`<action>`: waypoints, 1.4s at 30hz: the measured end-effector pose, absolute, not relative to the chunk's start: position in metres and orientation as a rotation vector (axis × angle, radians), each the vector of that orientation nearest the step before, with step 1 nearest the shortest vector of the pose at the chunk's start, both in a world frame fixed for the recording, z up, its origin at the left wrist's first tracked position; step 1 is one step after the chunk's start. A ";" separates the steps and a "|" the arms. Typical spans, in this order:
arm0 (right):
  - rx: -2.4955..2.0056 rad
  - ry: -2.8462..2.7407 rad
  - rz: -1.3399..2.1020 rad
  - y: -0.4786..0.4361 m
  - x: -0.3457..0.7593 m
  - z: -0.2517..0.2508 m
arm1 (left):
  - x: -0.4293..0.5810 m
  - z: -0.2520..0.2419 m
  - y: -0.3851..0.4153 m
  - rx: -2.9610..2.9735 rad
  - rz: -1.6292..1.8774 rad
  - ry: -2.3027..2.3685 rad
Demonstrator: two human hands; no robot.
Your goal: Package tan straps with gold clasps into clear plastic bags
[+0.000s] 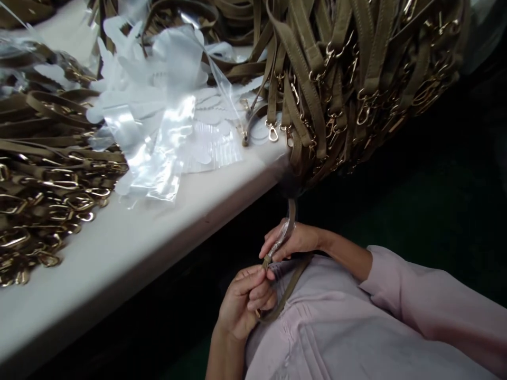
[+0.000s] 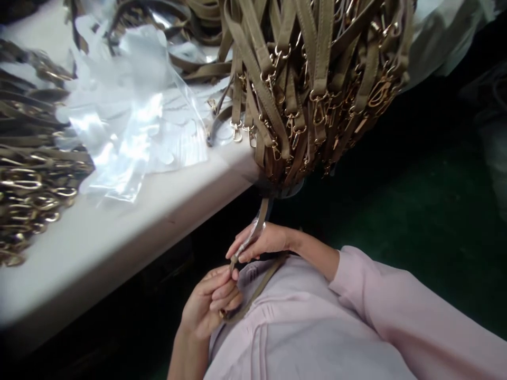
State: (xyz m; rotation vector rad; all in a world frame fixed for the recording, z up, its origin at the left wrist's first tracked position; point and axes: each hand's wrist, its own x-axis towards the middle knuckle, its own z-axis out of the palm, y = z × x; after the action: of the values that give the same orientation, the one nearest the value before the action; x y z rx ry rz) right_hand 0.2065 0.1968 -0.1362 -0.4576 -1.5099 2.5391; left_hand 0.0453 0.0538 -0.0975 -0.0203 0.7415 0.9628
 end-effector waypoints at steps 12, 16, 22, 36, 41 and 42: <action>-0.571 -1.106 2.693 0.176 0.196 -0.153 | 0.057 -0.103 0.054 -0.069 1.125 0.800; -0.871 -1.160 2.504 0.164 0.192 -0.155 | 0.063 -0.100 0.049 0.219 1.242 1.240; -1.046 -1.449 1.822 0.142 0.199 -0.120 | 0.068 -0.097 0.046 0.770 1.244 1.844; -0.811 -1.883 1.208 0.142 0.197 -0.100 | 0.070 -0.104 0.048 1.269 1.201 2.006; -0.831 -2.007 1.080 0.141 0.199 -0.100 | 0.071 -0.108 0.047 1.284 1.185 2.065; -0.828 -2.032 1.034 0.141 0.199 -0.101 | 0.071 -0.107 0.048 1.337 1.169 2.070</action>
State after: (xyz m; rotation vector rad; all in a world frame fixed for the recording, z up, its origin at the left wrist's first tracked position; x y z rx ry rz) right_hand 0.1990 0.1406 -0.1009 -0.8277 -2.0322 1.0338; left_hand 0.0712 0.0477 -0.1075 1.3369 2.0697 1.1694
